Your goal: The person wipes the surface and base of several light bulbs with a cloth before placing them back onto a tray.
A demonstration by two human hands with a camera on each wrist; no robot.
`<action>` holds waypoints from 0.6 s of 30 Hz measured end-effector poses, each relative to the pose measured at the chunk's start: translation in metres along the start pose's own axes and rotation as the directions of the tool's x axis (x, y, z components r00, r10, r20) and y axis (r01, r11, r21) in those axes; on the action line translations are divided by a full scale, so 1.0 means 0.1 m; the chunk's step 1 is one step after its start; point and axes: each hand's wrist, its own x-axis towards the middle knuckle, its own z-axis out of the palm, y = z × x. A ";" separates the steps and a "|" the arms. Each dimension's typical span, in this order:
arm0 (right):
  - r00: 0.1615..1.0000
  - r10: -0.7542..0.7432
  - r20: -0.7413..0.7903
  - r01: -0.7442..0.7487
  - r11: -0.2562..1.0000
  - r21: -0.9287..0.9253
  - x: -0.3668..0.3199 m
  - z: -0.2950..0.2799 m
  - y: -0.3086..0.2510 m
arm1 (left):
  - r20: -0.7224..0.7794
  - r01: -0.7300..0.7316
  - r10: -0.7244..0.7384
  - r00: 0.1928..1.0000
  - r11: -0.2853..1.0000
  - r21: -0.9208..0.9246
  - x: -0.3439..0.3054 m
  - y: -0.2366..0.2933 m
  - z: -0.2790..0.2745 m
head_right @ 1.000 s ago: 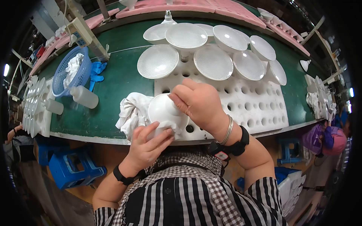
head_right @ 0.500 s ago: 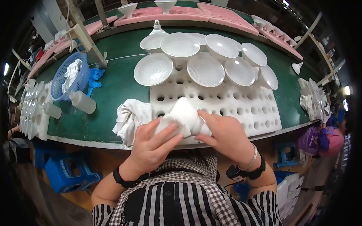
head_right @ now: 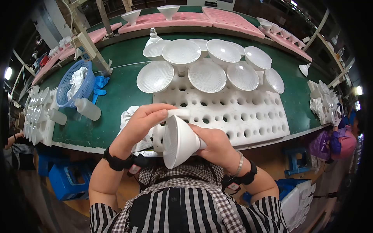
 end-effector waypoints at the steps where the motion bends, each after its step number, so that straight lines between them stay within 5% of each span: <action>1: 1.000 0.001 -0.001 -0.001 1.000 0.002 -0.02 0.07 0.02 | 0.000 0.002 -0.002 1.000 1.000 0.001 -0.02 -0.04 0.00; 3: 0.990 0.144 -0.014 -0.134 0.951 0.280 -0.08 0.25 0.10 | -0.079 0.068 -0.092 0.993 0.961 -0.269 -0.09 -0.18 0.04; 7: 0.934 0.354 -0.050 -0.309 0.869 0.388 -0.15 0.40 0.14 | -0.069 0.102 -0.159 0.985 0.852 -0.514 -0.19 -0.43 0.13; 9: 0.938 0.329 -0.111 -0.248 0.859 0.448 -0.11 0.42 0.16 | -0.180 0.008 -0.134 0.974 0.824 -0.567 -0.25 -0.54 0.22; 11: 0.711 0.589 0.384 -0.597 0.218 0.772 -0.03 0.26 0.01 | -0.185 0.002 -0.127 0.974 0.828 -0.561 -0.33 -0.51 0.30; 14: 0.668 0.530 0.522 -0.598 -0.034 0.800 0.01 0.24 0.00 | -0.456 -0.165 0.158 0.876 0.986 0.023 -0.39 -0.54 0.32; 15: 0.640 0.482 0.598 -0.619 -0.137 0.774 0.02 0.23 0.00 | -0.450 -0.165 0.158 0.879 0.986 0.025 -0.38 -0.48 0.33; 17: 0.641 0.452 0.620 -0.637 -0.137 0.758 0.03 0.22 -0.02 | -0.310 -0.327 0.657 0.687 0.660 0.676 -0.33 -0.34 0.37; 18: 0.621 0.444 0.646 -0.657 -0.155 0.738 0.04 0.22 -0.06 | -0.116 -0.346 0.709 0.695 0.471 0.812 -0.32 -0.26 0.40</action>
